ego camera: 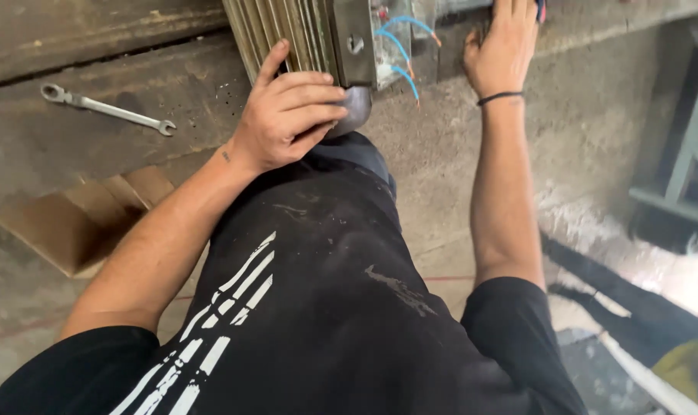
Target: Disassembling an electric motor and organizing small parts on a workbench using various hand tools.
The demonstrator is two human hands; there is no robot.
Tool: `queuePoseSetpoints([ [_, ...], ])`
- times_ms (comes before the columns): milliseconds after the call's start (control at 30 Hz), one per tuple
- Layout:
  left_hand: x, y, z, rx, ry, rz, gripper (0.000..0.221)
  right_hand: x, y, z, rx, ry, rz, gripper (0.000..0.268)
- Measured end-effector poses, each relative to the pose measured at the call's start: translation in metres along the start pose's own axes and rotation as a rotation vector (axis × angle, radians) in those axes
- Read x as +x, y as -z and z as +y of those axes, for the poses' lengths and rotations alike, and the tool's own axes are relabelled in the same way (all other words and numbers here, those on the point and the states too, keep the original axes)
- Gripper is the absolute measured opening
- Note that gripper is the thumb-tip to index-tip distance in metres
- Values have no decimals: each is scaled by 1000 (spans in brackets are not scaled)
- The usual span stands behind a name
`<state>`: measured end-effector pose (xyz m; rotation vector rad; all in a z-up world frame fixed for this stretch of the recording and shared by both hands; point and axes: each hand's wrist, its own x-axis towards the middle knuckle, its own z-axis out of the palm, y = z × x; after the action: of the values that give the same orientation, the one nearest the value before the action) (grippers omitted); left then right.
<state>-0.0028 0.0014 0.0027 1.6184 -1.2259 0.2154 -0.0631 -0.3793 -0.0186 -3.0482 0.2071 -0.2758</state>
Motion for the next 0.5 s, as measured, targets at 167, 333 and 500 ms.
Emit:
queuePoseSetpoints([
  [167,5,2,13,18,92,-40,13,45,-41,50,-123,250,-162,46],
  [333,11,3,33,19,229,6,23,58,-27,58,-66,301,-252,65],
  [500,9,-2,30,132,171,45,8,52,-32,71,-55,391,-228,57],
])
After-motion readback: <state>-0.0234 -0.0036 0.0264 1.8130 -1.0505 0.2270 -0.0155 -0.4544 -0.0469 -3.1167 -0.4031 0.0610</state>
